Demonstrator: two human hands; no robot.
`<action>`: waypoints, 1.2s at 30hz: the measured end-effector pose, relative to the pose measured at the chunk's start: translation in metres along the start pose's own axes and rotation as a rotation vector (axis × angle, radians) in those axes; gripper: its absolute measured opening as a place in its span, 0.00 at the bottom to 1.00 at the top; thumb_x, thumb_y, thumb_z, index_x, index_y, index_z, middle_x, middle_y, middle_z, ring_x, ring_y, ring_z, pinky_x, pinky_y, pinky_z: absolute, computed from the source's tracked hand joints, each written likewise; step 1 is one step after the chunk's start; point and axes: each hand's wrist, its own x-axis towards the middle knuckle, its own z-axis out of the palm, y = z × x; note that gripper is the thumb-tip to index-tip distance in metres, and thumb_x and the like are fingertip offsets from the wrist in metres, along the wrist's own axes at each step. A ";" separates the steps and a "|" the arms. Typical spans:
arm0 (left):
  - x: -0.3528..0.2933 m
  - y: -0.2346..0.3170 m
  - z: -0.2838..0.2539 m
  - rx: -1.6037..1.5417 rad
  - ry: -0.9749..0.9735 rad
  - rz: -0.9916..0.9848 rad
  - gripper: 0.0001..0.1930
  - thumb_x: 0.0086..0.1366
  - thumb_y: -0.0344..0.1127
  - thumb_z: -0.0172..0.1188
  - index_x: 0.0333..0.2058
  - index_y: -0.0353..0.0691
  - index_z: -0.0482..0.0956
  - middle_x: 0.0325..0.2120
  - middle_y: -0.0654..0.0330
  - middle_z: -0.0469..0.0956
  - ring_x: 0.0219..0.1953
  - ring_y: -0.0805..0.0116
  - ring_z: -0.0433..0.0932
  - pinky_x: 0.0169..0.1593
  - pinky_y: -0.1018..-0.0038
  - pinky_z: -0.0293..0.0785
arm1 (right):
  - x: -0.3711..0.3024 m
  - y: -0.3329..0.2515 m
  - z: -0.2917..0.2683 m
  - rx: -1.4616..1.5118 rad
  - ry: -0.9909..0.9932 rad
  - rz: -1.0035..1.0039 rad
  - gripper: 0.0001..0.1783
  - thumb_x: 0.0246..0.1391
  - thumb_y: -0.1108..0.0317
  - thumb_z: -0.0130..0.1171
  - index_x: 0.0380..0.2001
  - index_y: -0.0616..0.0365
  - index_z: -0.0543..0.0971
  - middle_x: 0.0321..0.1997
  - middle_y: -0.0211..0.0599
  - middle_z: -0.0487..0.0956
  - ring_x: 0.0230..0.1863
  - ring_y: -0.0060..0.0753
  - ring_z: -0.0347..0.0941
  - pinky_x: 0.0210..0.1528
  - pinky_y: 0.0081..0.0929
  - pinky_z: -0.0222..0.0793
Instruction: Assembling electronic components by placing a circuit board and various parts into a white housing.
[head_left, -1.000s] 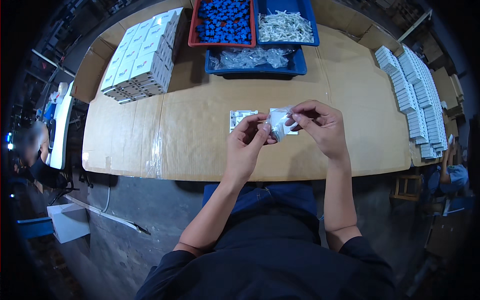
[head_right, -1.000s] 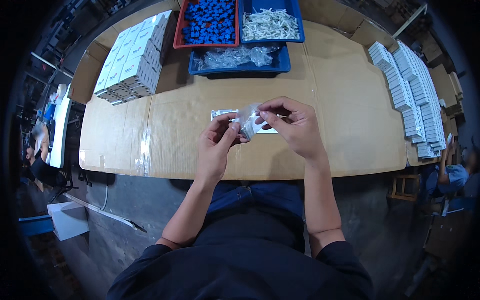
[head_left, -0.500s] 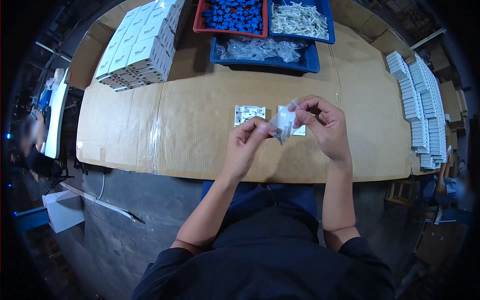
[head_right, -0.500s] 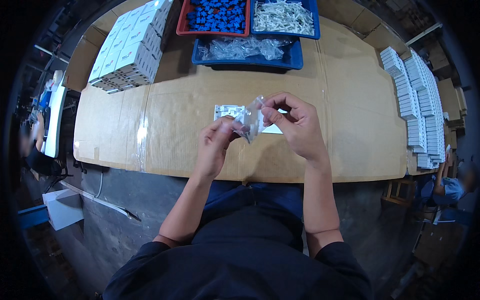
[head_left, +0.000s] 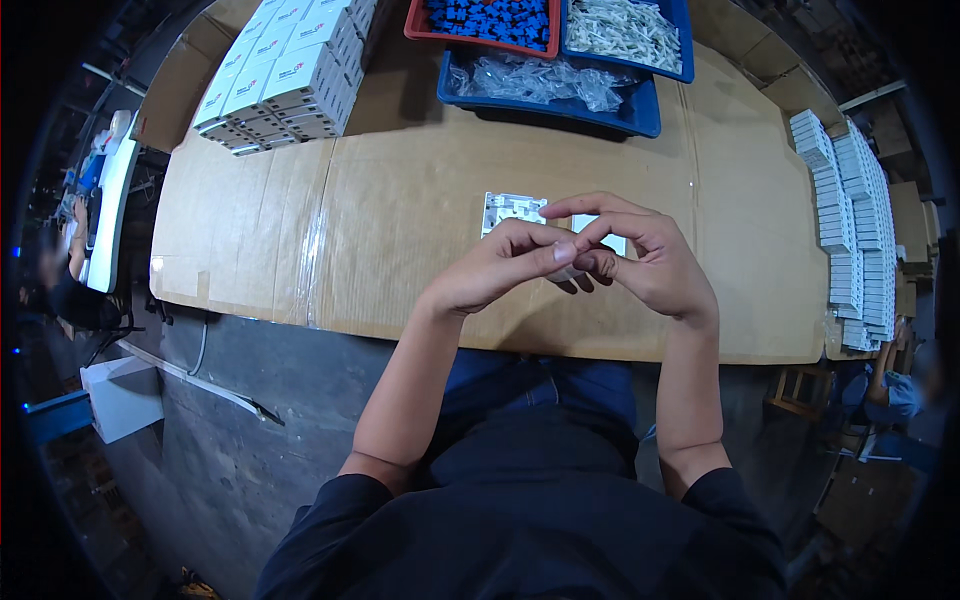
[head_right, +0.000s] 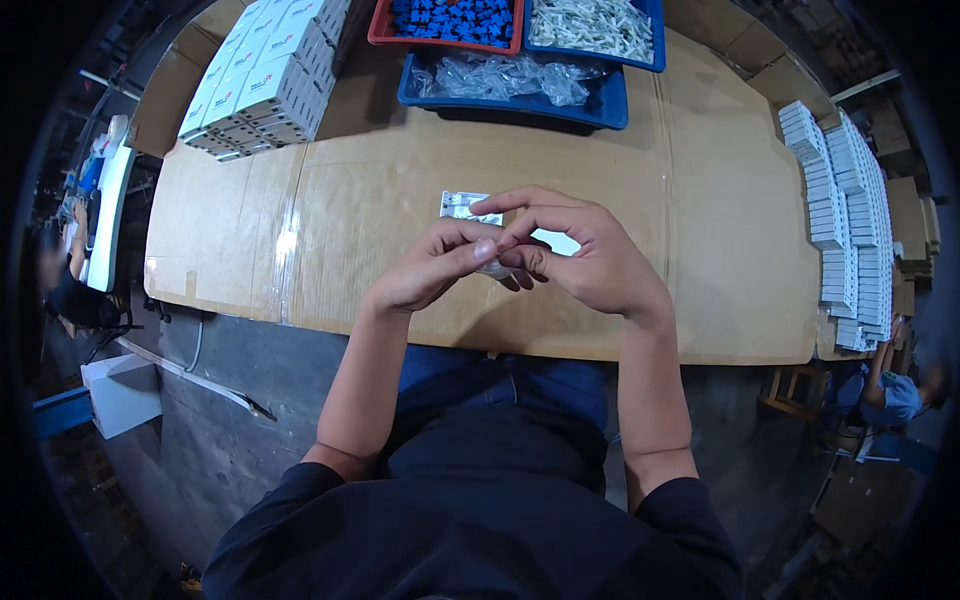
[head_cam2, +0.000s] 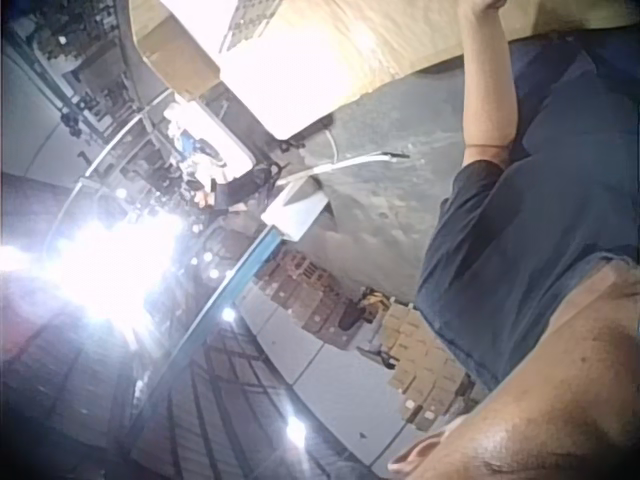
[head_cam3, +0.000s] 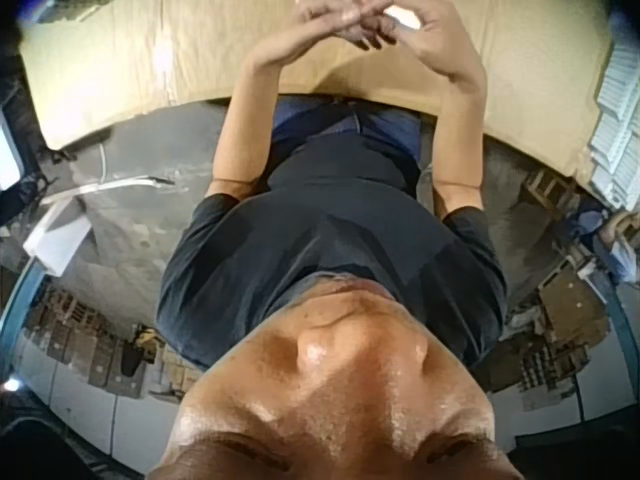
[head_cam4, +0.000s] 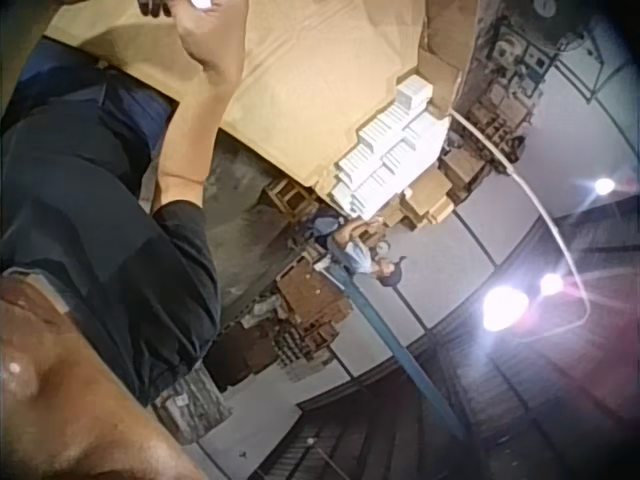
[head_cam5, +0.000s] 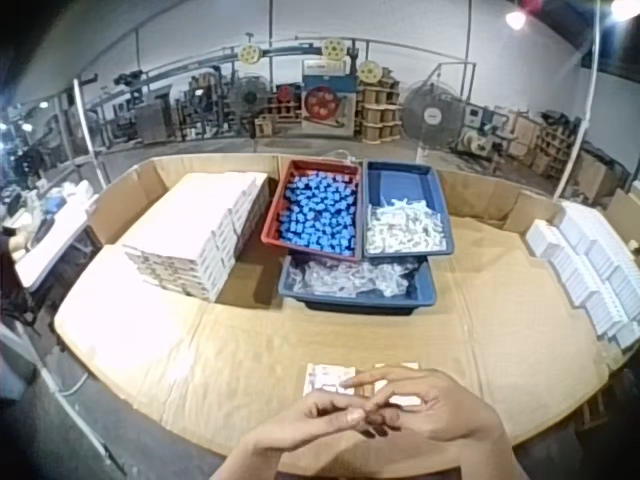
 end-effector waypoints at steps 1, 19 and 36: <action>0.000 -0.002 0.000 0.076 0.003 -0.003 0.31 0.79 0.56 0.50 0.56 0.28 0.79 0.46 0.47 0.85 0.48 0.53 0.86 0.56 0.62 0.80 | 0.001 0.003 0.000 0.002 -0.001 0.001 0.05 0.62 0.81 0.63 0.40 0.63 0.84 0.60 0.43 0.81 0.58 0.33 0.79 0.52 0.26 0.77; 0.003 -0.031 0.004 -0.157 0.230 -0.007 0.29 0.80 0.55 0.49 0.57 0.32 0.80 0.43 0.57 0.84 0.41 0.67 0.82 0.49 0.69 0.79 | 0.000 0.000 -0.005 -0.372 0.019 -0.054 0.11 0.60 0.74 0.68 0.45 0.65 0.86 0.56 0.45 0.84 0.55 0.39 0.81 0.56 0.33 0.78; 0.000 -0.029 0.019 -0.099 0.163 -0.063 0.30 0.68 0.35 0.69 0.66 0.33 0.73 0.56 0.51 0.82 0.61 0.61 0.78 0.68 0.67 0.69 | 0.045 0.088 -0.118 -0.239 0.454 0.088 0.09 0.67 0.70 0.64 0.44 0.64 0.86 0.43 0.34 0.88 0.44 0.22 0.81 0.48 0.24 0.75</action>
